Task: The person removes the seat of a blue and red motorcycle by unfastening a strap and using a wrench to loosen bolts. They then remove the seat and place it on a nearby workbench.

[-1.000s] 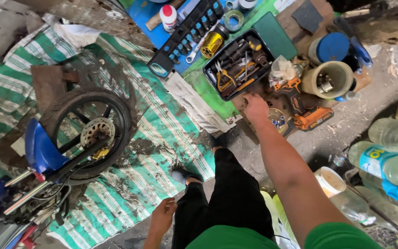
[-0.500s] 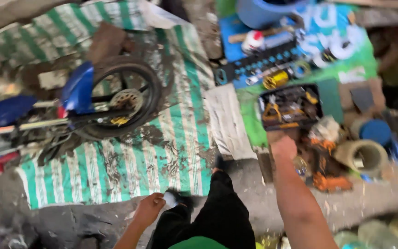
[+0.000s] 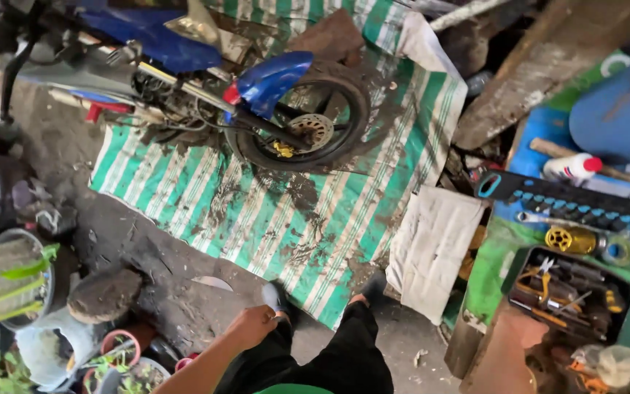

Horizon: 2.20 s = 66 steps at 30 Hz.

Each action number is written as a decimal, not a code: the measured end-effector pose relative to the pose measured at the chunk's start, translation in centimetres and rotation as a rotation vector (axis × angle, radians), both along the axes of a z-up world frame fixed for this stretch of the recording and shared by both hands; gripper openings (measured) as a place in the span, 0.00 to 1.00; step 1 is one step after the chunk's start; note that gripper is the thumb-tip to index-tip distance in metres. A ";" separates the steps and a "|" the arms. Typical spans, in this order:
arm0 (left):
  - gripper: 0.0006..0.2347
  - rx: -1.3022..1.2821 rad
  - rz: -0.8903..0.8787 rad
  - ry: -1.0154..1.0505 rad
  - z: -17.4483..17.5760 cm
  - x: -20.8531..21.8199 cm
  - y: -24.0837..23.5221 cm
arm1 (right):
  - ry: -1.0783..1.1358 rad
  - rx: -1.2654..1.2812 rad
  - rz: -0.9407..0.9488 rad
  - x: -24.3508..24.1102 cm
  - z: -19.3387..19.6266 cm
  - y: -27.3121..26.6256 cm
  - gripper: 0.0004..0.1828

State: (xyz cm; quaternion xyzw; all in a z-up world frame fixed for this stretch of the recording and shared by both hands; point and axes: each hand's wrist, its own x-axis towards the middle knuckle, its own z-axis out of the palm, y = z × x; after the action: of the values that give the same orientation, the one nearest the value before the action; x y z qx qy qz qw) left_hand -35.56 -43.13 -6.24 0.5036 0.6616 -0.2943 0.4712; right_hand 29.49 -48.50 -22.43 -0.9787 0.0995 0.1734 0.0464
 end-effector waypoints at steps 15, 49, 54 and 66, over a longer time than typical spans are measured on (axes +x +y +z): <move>0.25 0.075 -0.027 -0.305 2.5 -6.8 1.2 | 0.583 0.080 1.133 -30.1 4.0 0.6 0.11; 0.21 0.807 1.150 -0.276 2.7 -69.4 30.1 | 0.864 0.007 1.640 -94.2 13.0 50.1 0.16; 0.18 0.884 1.338 -0.252 3.6 -79.6 44.1 | 0.996 -0.148 1.203 -99.3 19.4 56.6 0.18; 0.28 1.051 0.966 -0.158 -5.3 -99.5 81.6 | 0.690 -0.068 0.640 -102.5 13.2 33.6 0.19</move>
State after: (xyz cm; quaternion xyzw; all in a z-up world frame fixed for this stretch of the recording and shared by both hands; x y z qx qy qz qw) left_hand -135.05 38.50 -11.52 0.3346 0.8286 0.3421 0.2906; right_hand -72.99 -14.91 -9.19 -0.8463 -0.1921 0.4908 -0.0771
